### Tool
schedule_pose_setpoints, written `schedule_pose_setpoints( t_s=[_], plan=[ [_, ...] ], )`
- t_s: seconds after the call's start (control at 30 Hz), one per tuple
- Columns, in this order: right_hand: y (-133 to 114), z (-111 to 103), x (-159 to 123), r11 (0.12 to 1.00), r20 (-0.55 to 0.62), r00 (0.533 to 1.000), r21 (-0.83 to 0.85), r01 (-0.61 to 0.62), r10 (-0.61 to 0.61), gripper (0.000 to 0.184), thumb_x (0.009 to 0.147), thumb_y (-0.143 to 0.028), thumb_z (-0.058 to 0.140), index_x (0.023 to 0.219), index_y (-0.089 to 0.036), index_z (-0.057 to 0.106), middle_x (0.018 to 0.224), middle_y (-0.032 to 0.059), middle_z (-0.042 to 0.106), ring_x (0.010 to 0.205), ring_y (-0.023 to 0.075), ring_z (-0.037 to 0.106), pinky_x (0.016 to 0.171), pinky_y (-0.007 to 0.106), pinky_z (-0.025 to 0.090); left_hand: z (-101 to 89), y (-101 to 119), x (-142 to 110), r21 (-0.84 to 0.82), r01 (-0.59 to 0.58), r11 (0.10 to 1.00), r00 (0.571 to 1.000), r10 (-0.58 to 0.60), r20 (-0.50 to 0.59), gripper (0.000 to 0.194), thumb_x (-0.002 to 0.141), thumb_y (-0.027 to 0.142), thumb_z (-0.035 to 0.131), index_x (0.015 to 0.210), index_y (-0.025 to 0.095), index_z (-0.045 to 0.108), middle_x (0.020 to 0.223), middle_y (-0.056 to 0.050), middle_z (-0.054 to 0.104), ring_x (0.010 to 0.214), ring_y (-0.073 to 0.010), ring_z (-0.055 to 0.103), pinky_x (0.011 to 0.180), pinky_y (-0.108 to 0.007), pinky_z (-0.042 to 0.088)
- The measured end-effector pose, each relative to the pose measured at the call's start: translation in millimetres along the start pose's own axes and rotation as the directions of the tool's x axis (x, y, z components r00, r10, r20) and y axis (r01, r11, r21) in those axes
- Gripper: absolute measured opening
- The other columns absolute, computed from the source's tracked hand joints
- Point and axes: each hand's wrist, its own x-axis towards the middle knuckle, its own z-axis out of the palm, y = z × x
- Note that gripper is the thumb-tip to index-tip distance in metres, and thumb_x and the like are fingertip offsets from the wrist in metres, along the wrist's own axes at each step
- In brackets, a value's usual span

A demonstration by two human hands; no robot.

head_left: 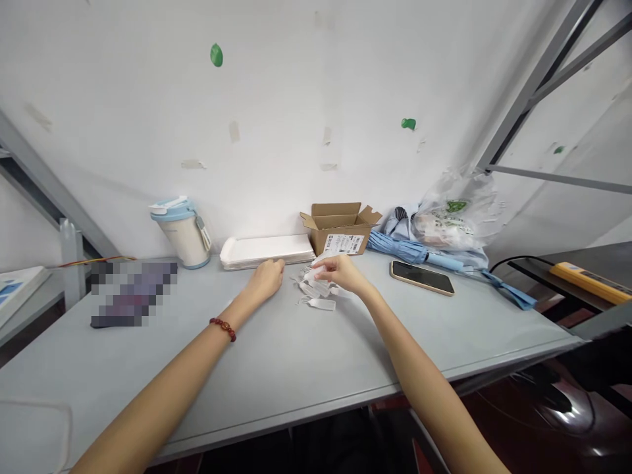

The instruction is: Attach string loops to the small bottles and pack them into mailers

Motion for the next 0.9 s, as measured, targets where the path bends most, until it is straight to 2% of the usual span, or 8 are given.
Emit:
schedule_pose_setpoints(
  t_s=[0.17,0.33,0.47,0.5,0.57,0.7,0.8,0.9],
  plan=[
    [0,8,1,0.955,-0.052,0.995,-0.288,0.071,-0.09,0.023,0.071,-0.021,0.069,0.094,-0.02,0.073,0.076,0.0027,0.065,0.064,0.0131,0.05,0.064,0.026,0.036,-9.0,-3,-18,-0.044,0.024,0.999,1.0,-0.023,0.004,0.021,0.077,0.015,0.044,0.092,0.016,0.059,0.079,-0.01,0.066,0.076,-0.0256,0.062,0.065,-0.031,0.042],
    [2,10,0,0.93,-0.062,0.995,-0.365,0.048,-0.076,0.022,0.073,-0.025,0.07,0.094,-0.021,0.073,0.094,0.0069,0.065,0.074,0.0159,0.054,0.067,0.028,0.039,-23.7,-18,-37,-0.28,0.096,0.955,0.987,-0.128,-0.099,0.034,0.075,0.025,0.043,0.105,0.015,0.056,0.074,-0.004,0.066,0.075,-0.0233,0.062,0.071,-0.031,0.043],
    [0,13,-1,0.903,-0.128,0.978,-0.418,0.097,-0.164,0.016,0.081,-0.027,0.063,0.092,-0.02,0.072,0.094,0.0089,0.063,0.087,0.0206,0.055,0.074,0.032,0.041,-45.6,-42,-48,-0.374,0.187,0.908,0.966,-0.239,-0.098,0.023,0.068,0.029,0.048,0.082,0.019,0.064,0.076,-0.004,0.069,0.077,-0.0222,0.062,0.069,-0.028,0.044],
    [-1,15,-2,0.894,-0.149,0.97,-0.435,0.108,-0.19,0.016,0.082,-0.027,0.061,0.091,-0.02,0.072,0.094,0.0093,0.063,0.09,0.0217,0.054,0.076,0.033,0.041,-51.4,-48,-51,-0.373,0.214,0.903,0.962,-0.26,-0.078,0.02,0.066,0.029,0.049,0.076,0.02,0.064,0.07,-0.003,0.068,0.073,-0.0219,0.062,0.065,-0.027,0.043],
    [-5,21,-3,0.885,-0.189,0.954,-0.447,0.129,-0.234,0.015,0.083,-0.023,0.059,0.089,-0.019,0.071,0.093,0.0099,0.063,0.094,0.0229,0.054,0.078,0.033,0.04,-61.9,-57,-56,-0.378,0.276,0.884,0.959,-0.278,0.051,0.015,0.062,0.028,0.051,0.068,0.02,0.062,0.054,0.0,0.063,0.06,-0.0208,0.06,0.057,-0.027,0.042],
    [-19,37,-7,0.916,-0.223,0.932,-0.348,0.198,-0.286,0.016,0.085,-0.02,0.054,0.084,-0.019,0.07,0.087,0.0089,0.063,0.089,0.0214,0.054,0.076,0.032,0.04,-75.5,-65,-64,-0.395,0.377,0.838,0.917,-0.277,0.289,0.006,0.057,0.024,0.056,0.054,0.019,0.059,0.045,0.0,0.059,0.046,-0.0179,0.057,0.051,-0.026,0.043],
    [-31,51,-12,0.956,-0.129,0.959,-0.183,0.228,-0.253,0.015,0.084,-0.023,0.056,0.079,-0.02,0.069,0.077,0.0049,0.063,0.073,0.0167,0.054,0.069,0.03,0.04,-79.5,-64,-67,-0.338,0.441,0.832,0.868,-0.299,0.395,0.018,0.057,0.024,0.062,0.043,0.019,0.052,0.042,-0.002,0.057,0.04,-0.0164,0.054,0.047,-0.026,0.043],
    [-39,65,-16,0.981,-0.033,0.98,0.013,0.196,-0.195,0.015,0.081,-0.028,0.059,0.076,-0.02,0.07,0.076,0.003,0.066,0.069,0.0148,0.055,0.065,0.028,0.039,-78.9,-61,-69,-0.278,0.473,0.836,0.821,-0.304,0.483,0.031,0.055,0.023,0.067,0.033,0.02,0.045,0.038,-0.005,0.055,0.036,-0.0165,0.05,0.042,-0.026,0.04]
  ],
)
